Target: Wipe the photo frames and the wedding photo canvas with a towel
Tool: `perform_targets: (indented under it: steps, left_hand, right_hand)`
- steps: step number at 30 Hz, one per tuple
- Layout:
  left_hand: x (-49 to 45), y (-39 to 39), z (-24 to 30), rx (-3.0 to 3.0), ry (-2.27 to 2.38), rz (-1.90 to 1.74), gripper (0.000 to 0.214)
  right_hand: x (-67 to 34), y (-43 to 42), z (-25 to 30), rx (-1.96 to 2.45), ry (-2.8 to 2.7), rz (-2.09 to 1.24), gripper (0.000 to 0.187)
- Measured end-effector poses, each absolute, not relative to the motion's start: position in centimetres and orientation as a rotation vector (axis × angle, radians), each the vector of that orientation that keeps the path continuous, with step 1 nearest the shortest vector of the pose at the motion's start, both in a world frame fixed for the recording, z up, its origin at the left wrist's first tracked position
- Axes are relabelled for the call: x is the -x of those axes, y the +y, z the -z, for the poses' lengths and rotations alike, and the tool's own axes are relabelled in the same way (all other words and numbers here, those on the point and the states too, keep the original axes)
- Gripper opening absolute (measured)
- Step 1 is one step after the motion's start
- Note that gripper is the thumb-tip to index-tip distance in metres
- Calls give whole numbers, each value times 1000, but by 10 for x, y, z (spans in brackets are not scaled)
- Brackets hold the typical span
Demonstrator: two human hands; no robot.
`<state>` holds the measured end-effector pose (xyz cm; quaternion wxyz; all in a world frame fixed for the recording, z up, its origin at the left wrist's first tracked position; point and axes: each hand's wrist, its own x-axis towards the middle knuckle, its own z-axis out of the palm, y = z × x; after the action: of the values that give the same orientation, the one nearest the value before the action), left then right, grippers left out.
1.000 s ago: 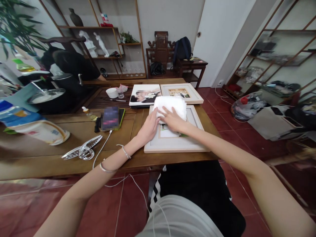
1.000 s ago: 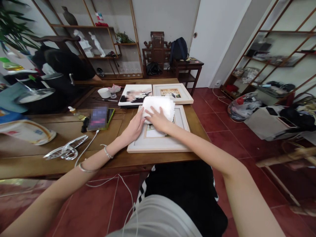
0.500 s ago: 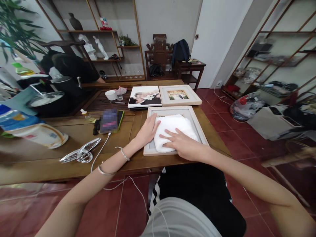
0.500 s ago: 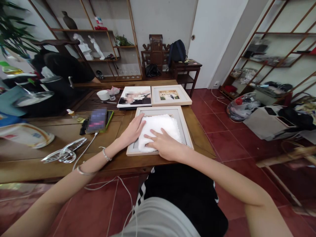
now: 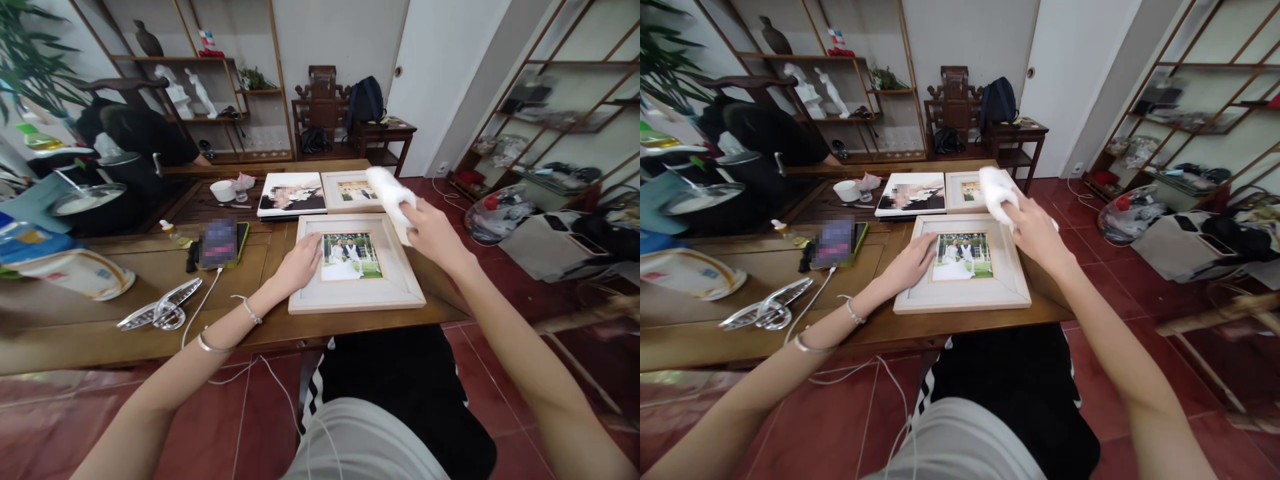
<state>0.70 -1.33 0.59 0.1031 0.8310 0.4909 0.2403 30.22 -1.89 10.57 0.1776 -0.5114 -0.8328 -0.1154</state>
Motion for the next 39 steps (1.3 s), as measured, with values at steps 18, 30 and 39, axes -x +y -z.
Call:
perform_targets:
  steps: [18,30,39]
  left_hand:
    - [-6,-13,-4,-2433,1452,-746,46]
    - [-3,-9,-5,-2431,1351,-822,49]
    - [-3,-6,5,-2367,1503,-897,58]
  right_hand:
    - [-264,-110,-96,1424,-3060,37,62]
    - [-266,-73,-79,1411,-2786,-32,68]
    - [-263,-21,-65,1427,-2752,130,62]
